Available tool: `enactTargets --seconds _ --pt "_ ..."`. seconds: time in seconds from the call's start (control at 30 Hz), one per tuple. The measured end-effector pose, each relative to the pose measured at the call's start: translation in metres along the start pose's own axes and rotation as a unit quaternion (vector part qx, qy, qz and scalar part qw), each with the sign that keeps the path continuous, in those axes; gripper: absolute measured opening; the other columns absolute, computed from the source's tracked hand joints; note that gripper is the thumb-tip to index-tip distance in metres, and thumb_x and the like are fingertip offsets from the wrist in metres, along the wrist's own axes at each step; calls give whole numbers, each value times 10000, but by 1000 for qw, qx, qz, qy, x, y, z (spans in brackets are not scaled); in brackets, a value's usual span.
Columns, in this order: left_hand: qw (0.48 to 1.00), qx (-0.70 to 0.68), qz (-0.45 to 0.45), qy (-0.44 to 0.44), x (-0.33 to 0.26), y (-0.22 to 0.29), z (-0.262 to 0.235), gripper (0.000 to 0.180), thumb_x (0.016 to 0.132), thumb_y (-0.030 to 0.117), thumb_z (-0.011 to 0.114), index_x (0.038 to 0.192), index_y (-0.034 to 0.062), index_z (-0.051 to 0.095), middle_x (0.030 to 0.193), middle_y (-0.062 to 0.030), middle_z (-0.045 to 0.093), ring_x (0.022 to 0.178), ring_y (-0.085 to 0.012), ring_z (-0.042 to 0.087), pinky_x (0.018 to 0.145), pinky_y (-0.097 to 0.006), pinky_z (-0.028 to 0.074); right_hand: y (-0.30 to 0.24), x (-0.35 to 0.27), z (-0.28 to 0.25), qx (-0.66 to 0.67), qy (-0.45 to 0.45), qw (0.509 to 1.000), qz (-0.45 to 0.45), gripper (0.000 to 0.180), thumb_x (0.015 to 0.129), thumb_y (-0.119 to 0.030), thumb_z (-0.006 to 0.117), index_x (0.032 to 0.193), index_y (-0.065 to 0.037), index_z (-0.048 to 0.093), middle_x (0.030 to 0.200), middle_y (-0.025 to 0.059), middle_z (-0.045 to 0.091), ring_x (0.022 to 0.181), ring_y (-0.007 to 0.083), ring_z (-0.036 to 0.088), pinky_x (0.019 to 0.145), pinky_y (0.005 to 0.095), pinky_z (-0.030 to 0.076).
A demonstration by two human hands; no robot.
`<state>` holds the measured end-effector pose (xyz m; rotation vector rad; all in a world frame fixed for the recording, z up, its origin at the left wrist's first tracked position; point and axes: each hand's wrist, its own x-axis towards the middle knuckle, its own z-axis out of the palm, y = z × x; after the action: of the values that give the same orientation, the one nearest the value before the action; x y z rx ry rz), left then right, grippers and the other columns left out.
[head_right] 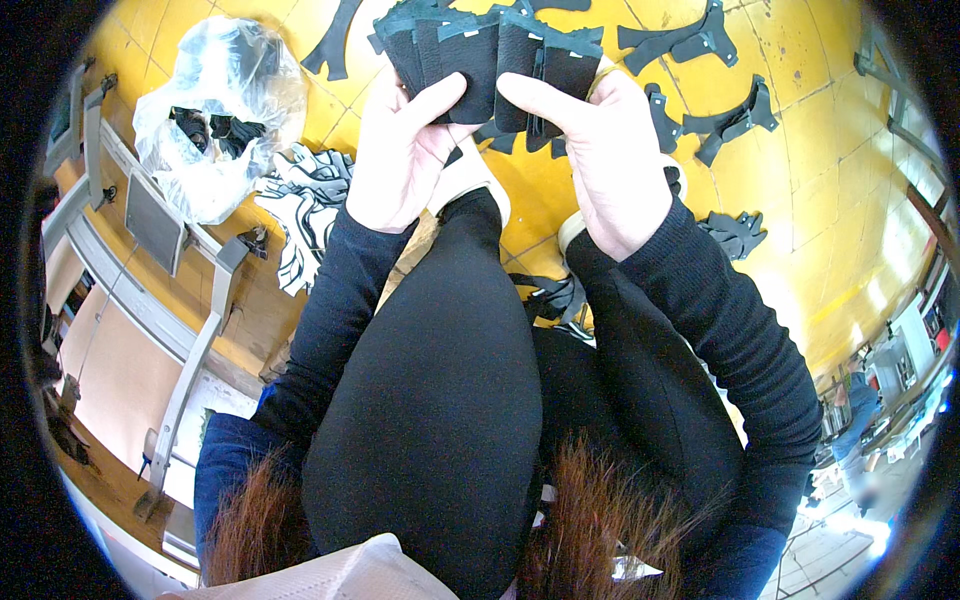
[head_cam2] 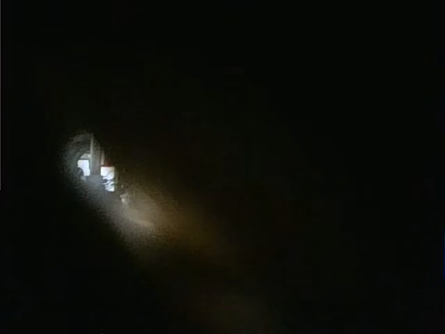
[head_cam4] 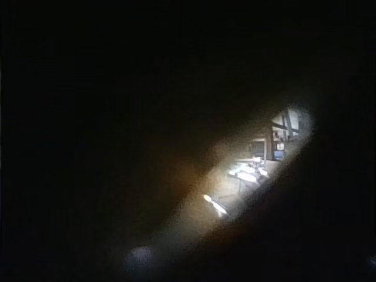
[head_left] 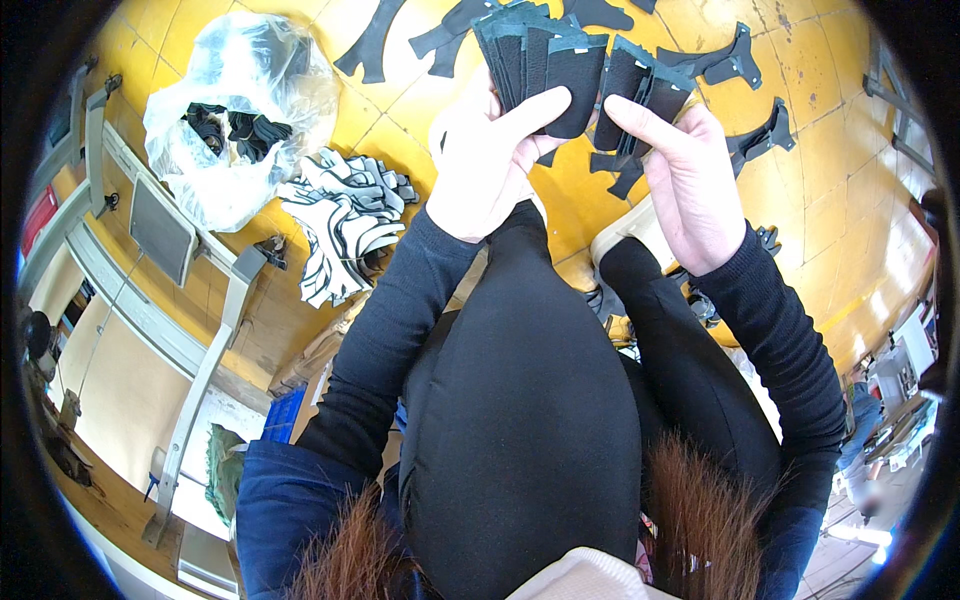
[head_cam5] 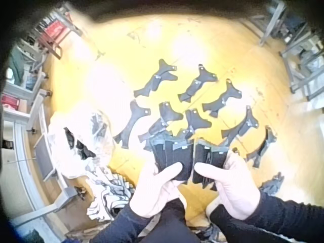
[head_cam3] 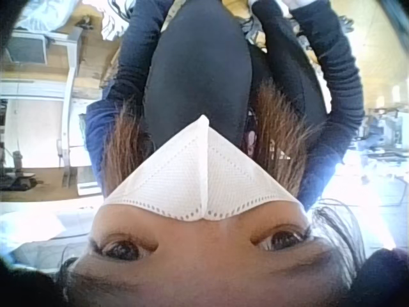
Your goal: The person sits on the floor and sorts small black plastic parts by picking them up, inspecting them, and arranging them into neat rows. The person handles the parts by hand, repeatedly picking up individual pieces and placing them in organized lines on the yellow floor.
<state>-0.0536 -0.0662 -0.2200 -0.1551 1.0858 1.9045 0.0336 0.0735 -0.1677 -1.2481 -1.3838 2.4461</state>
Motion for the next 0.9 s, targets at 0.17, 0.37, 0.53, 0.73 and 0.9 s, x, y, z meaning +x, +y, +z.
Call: enactTargets --seconds 0.17,0.37,0.53,0.73,0.9 --pt "999 -37 -15 6 0 3 7 389 870 38 586 1248 57 495 1152 -82 591 1027 -183 611 776 -290 555 2 0 -3 -16 10 1000 23 229 808 -87 691 1027 -28 663 939 26 683 848 82 604 819 221 433" --pt "998 -54 -36 -14 -2 1 0 311 936 106 470 1237 32 462 1190 -120 567 1062 -219 600 828 -388 568 2 2 0 18 5 1000 12 256 803 -87 694 1043 -15 645 958 40 676 861 100 610 836 238 444" --pt "999 -35 -24 30 -1 2 10 302 926 91 484 1219 21 480 1178 -118 576 1054 -214 603 846 -397 559 4 1 -4 75 37 996 0 225 814 -59 672 1029 2 643 977 54 677 886 107 617 843 237 450" --pt "999 -45 -12 16 0 0 5 308 896 102 554 1193 36 509 1164 -106 573 1072 -208 586 872 -383 529 -1 3 -5 84 15 996 3 213 812 -54 674 1017 -4 643 976 56 676 892 107 619 855 240 448" --pt "999 -2 -26 28 -2 -2 3 308 877 57 573 1176 20 509 1151 -120 575 1055 -211 591 865 -372 532 2 4 1 58 43 997 -16 223 806 -54 684 1023 -16 650 969 48 677 903 116 619 856 250 451"
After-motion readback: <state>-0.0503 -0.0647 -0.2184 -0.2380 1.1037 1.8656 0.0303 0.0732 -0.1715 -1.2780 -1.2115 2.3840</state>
